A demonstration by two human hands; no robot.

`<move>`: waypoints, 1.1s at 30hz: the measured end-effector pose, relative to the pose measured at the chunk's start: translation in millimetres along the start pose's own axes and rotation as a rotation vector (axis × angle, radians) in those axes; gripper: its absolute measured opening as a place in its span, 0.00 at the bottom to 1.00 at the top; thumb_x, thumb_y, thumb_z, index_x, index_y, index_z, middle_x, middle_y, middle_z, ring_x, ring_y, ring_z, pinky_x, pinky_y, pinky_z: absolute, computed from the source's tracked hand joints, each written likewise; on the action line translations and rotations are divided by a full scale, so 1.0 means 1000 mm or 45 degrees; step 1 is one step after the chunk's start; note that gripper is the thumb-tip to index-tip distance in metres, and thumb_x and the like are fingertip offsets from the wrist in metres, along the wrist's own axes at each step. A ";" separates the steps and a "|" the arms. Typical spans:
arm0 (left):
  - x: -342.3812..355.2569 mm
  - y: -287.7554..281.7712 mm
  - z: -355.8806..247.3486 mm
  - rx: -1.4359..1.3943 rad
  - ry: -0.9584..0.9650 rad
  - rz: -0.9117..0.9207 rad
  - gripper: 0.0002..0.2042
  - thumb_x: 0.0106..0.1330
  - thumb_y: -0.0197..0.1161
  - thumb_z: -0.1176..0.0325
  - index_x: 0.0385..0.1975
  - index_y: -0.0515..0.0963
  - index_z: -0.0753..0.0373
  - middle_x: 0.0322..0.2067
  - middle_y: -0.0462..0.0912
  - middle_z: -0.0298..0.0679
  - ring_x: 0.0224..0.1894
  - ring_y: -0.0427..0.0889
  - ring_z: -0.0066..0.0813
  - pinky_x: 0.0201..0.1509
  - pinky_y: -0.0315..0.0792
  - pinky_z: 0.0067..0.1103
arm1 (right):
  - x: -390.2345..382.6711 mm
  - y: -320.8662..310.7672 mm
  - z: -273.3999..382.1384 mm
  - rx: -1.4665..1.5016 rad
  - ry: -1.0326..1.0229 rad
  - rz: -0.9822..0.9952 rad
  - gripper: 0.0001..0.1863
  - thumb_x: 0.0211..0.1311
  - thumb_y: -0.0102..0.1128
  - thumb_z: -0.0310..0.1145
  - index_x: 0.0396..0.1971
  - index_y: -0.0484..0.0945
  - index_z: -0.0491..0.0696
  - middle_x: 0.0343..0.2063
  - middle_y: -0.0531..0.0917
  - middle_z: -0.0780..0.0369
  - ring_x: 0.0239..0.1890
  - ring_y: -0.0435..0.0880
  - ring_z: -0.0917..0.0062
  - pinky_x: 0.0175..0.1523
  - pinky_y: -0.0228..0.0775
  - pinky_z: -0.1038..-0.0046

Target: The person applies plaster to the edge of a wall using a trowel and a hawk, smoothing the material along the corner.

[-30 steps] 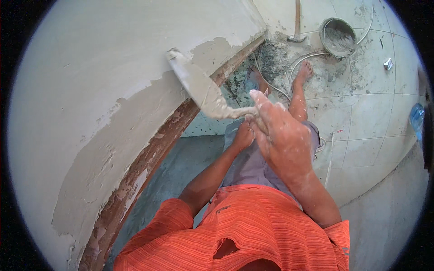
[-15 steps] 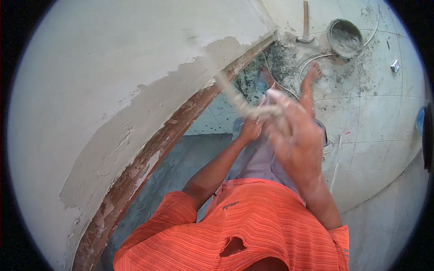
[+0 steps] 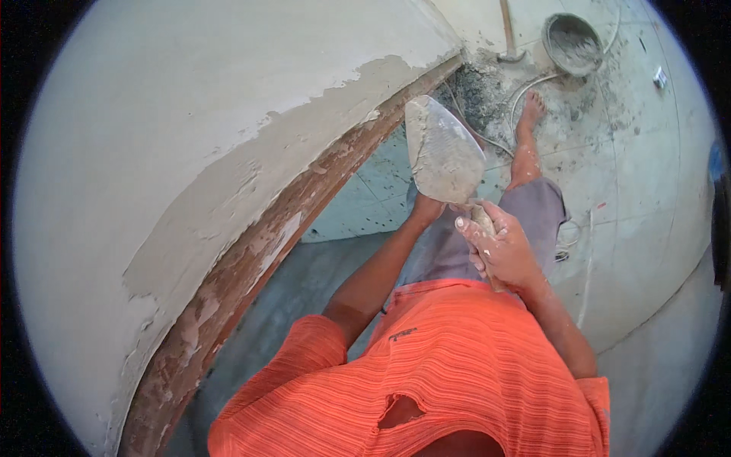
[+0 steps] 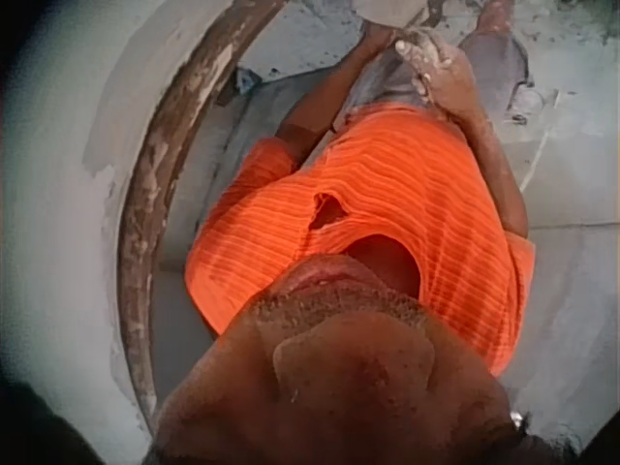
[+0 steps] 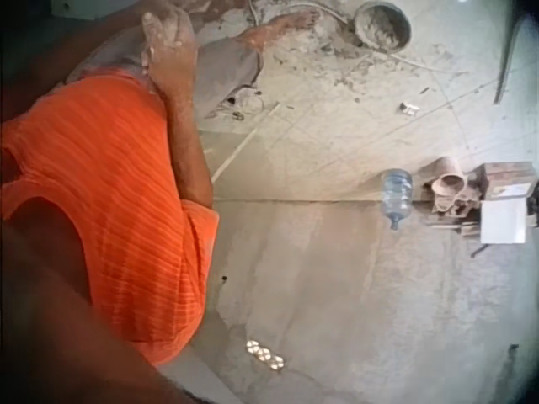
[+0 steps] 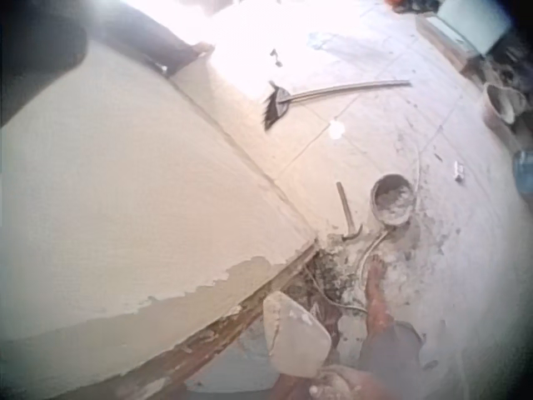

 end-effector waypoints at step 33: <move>0.002 -0.022 0.022 -0.026 0.128 0.011 0.19 0.63 0.67 0.59 0.50 0.77 0.63 0.46 0.80 0.43 0.50 0.79 0.41 0.54 0.74 0.35 | -0.029 0.022 0.041 -0.437 -0.403 0.012 0.21 0.69 0.60 0.44 0.52 0.79 0.43 0.40 0.85 0.53 0.43 0.82 0.67 0.52 0.71 0.67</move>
Point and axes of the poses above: each hand's wrist, its own x-axis towards the middle knuckle, its own y-axis out of the palm, z = x × y, the point moved 8 cm from there along x, towards the middle knuckle
